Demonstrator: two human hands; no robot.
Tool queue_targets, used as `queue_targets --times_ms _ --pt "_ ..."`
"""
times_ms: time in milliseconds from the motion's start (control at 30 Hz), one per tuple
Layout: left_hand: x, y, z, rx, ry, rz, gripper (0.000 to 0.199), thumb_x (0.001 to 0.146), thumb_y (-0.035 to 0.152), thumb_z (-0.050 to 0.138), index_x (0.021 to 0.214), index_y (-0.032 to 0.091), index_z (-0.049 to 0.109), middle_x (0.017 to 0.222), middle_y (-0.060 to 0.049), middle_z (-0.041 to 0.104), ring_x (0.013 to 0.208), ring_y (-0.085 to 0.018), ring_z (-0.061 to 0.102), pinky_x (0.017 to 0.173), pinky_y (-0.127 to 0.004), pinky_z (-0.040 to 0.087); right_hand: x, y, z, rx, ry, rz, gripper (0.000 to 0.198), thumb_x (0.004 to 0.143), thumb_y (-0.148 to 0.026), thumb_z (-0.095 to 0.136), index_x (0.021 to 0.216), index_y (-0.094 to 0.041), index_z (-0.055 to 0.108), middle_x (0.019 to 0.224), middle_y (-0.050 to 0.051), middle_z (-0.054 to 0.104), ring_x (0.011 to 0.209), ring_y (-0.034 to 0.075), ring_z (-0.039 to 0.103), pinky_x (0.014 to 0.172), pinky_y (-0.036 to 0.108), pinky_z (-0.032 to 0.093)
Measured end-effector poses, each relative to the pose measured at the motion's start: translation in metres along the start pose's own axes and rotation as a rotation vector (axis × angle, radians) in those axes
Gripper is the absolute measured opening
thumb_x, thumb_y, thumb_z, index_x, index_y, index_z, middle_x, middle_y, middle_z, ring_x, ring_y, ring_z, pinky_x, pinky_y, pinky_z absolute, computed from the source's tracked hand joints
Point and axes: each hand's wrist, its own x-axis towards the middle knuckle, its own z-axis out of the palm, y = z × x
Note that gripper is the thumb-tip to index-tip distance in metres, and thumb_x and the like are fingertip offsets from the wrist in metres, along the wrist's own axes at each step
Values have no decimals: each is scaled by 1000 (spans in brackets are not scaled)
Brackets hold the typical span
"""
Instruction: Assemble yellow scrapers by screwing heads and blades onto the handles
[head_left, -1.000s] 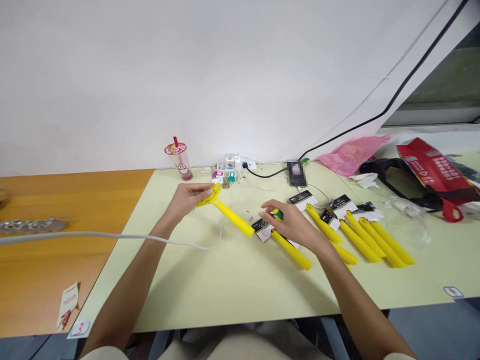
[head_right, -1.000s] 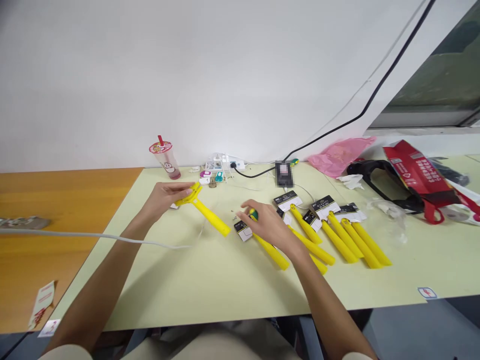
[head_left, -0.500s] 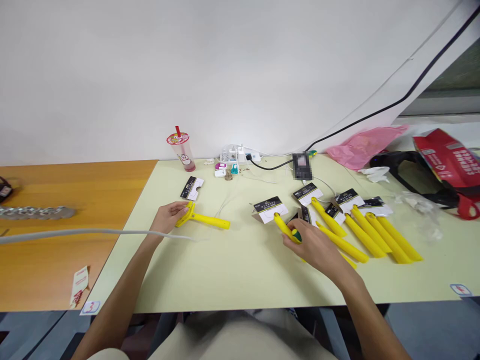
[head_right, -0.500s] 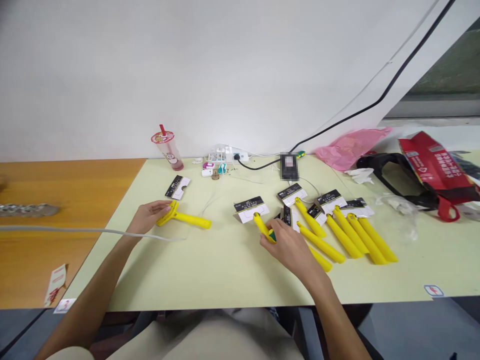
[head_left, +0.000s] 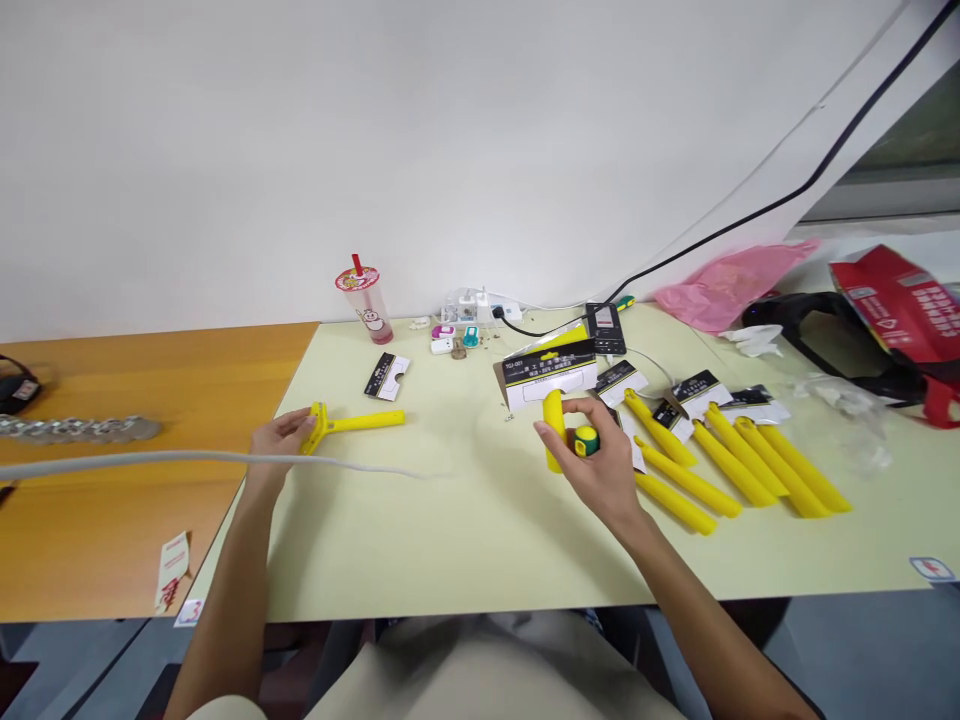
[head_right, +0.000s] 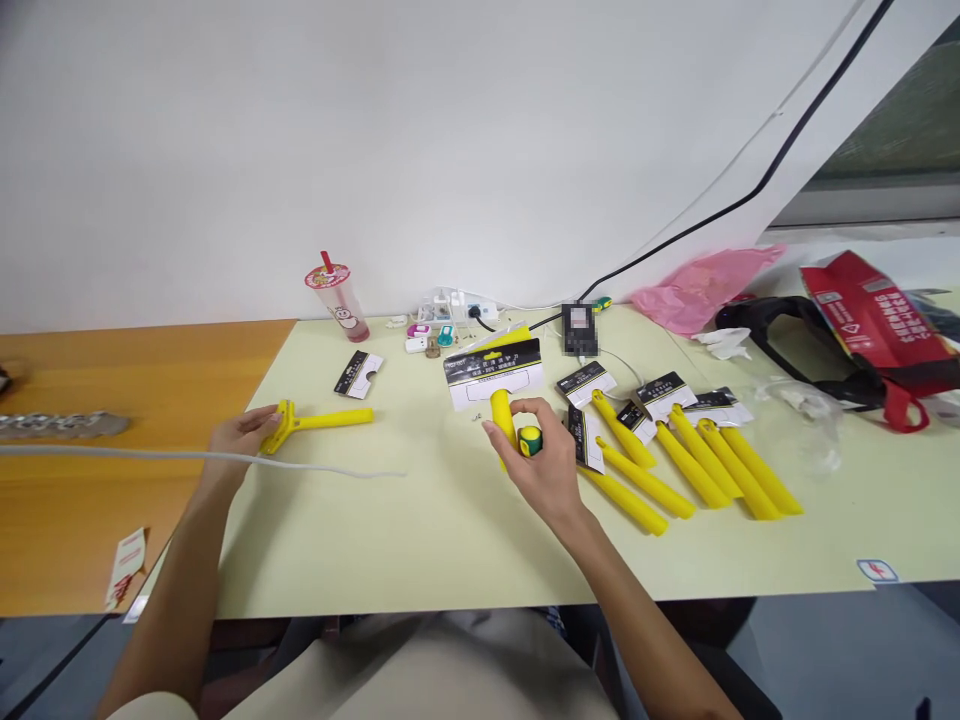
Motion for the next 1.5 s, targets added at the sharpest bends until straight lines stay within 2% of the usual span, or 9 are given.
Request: queue_targets --times_ms 167,400,667,933,1133,1200,1300,1400,1500 --pt "-25 25 15 31 -229 19 72 59 69 97 109 18 83 114 -16 84 111 -38 77 86 -44 66 11 -11 23 224 41 26 55 85 -61 89 114 -27 58 107 6 71 86 24 71 67 35 60" --pt "-77 145 69 -199 -232 569 47 98 61 75 125 23 80 124 -13 80 114 -28 74 101 -39 60 23 -14 54 322 -117 -47 104 87 -67 88 164 -33 26 109 4 69 82 23 69 68 38 62" --pt "-89 248 92 -67 -406 868 39 105 58 67 109 25 87 112 -9 83 103 -25 73 89 -35 55 31 -11 53 225 -139 -178 77 97 -48 81 162 -33 42 112 6 68 93 24 69 71 37 61" --pt "-83 260 104 119 -583 756 39 97 57 78 120 27 86 110 -6 83 95 -24 73 82 -33 55 39 -9 47 138 -144 -96 94 91 -38 81 171 -29 33 106 2 70 89 23 69 79 37 59" --pt "-73 254 115 52 -618 778 29 99 48 77 103 21 86 98 -5 79 90 -21 70 81 -32 54 57 -12 31 218 -497 -65 119 64 -52 105 165 -27 47 128 10 72 115 30 69 96 40 58" --pt "-70 250 119 -7 -698 743 30 98 49 79 98 19 84 96 -5 78 88 -19 69 79 -31 54 60 -10 25 357 -596 24 103 67 -63 101 153 -26 57 116 7 75 87 22 71 73 32 59" --pt "-62 241 126 -134 -788 649 36 93 53 84 93 18 79 92 -5 76 82 -18 70 73 -29 56 58 -3 18 500 -611 218 55 90 -71 81 116 -25 66 68 -7 62 40 7 37 40 21 28" --pt "-49 226 135 -327 -715 515 43 87 58 89 101 18 78 90 -6 79 81 -21 75 74 -31 62 51 4 9 424 -544 256 50 96 -70 76 88 -24 60 49 -11 42 36 8 29 38 23 18" --pt "-40 208 143 -438 -624 429 51 80 61 93 101 17 77 87 -7 81 81 -23 78 74 -34 65 42 10 -8 227 -492 151 46 99 -66 74 86 -22 68 69 0 66 50 13 48 45 25 35"
